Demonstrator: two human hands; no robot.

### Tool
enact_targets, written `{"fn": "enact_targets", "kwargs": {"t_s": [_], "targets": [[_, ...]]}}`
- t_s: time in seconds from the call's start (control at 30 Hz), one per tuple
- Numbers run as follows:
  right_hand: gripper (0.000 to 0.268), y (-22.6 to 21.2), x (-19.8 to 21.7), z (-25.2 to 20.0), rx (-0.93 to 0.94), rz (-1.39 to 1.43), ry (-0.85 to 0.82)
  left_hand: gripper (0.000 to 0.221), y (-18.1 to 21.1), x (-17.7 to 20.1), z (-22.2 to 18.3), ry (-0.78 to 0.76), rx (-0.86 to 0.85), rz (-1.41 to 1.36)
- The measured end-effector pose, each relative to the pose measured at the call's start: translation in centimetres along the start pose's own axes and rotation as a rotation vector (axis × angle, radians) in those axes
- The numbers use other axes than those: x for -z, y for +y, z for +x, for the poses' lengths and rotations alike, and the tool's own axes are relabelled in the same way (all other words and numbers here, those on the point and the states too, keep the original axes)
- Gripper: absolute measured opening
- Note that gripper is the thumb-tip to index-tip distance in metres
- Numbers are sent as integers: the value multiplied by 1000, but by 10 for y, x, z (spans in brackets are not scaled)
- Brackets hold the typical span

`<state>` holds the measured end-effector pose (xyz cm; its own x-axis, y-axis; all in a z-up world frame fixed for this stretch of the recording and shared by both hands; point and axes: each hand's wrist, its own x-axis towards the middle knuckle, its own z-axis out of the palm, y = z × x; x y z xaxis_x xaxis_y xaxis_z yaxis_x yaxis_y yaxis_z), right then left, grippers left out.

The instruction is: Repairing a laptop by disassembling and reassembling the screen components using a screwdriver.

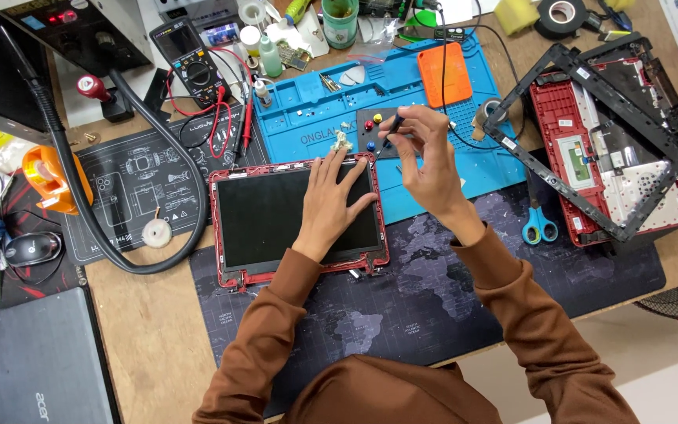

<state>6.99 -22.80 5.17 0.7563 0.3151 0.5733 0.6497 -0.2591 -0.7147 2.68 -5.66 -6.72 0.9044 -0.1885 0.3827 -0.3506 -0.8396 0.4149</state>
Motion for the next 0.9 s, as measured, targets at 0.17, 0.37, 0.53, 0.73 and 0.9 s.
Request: {"fn": "enact_targets", "kwargs": {"t_s": [0.17, 0.37, 0.53, 0.73, 0.9], "targets": [[41, 11, 2, -3, 69, -113, 51, 64, -2, -4, -2, -3, 7, 12], [29, 10, -1, -3, 8, -53, 100, 64, -1, -3, -2, 15, 15, 18], [27, -8, 1, 10, 59, -68, 107, 64, -1, -4, -2, 2, 25, 14], [32, 4, 6, 2, -31, -57, 142, 64, 0, -4, -1, 0, 26, 17], [21, -2, 0, 6, -52, 30, 121, 63, 1, -3, -3, 10, 22, 11]]}}
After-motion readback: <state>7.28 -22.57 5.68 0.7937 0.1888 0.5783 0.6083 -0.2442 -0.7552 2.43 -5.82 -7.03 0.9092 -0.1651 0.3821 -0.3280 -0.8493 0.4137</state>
